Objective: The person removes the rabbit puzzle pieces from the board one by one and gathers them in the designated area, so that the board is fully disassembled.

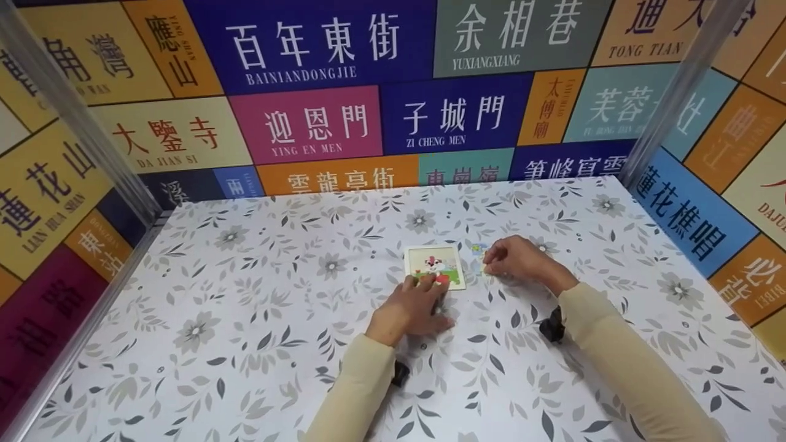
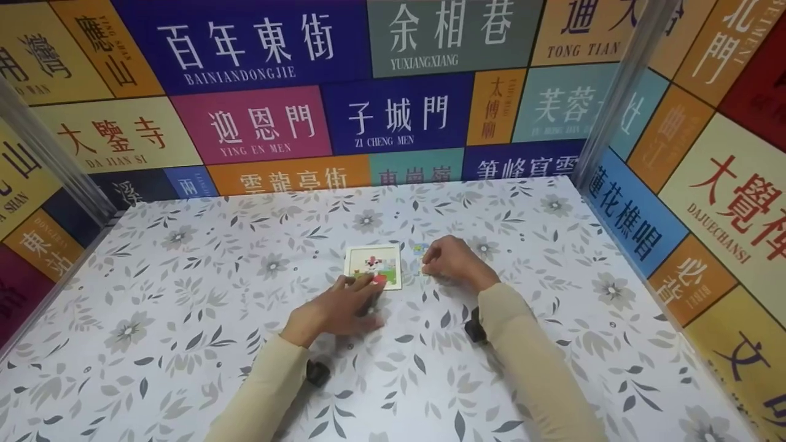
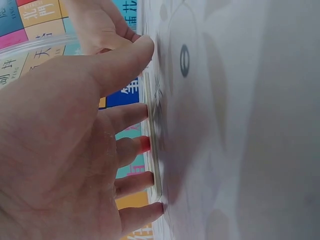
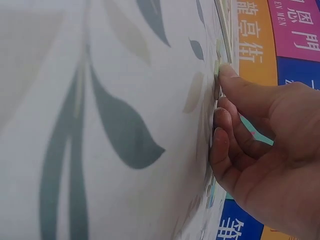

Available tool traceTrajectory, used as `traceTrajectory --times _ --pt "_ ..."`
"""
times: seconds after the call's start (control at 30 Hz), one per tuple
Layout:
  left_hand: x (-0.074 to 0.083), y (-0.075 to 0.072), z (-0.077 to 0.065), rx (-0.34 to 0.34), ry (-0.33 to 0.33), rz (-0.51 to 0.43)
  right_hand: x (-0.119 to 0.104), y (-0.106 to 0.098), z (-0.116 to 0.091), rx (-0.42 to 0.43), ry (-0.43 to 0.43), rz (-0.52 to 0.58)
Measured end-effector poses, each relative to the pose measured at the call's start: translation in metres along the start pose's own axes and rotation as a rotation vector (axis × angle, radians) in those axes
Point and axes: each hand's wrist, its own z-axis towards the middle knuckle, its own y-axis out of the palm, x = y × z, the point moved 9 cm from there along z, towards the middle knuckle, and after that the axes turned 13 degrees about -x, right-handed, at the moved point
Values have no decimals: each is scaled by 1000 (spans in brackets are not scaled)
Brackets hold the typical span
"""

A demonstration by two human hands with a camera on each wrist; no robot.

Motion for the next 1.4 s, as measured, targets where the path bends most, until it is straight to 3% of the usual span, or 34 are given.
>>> traceTrajectory --times 0.3,0.57,0.87,1.1,1.4 --pt "0 1 -1 7 0 7 -5 3 7 -26 35 24" --pt "1 -2 -2 10 7 13 -38 7 24 -9 -59 -16" --pt "2 -3 -1 9 20 23 -66 19 45 18 -138 20" --pt "2 -3 1 11 8 29 -62 32 60 -51 -88 98" --pt "4 -4 0 1 -9 13 -58 36 63 -92 -61 129"
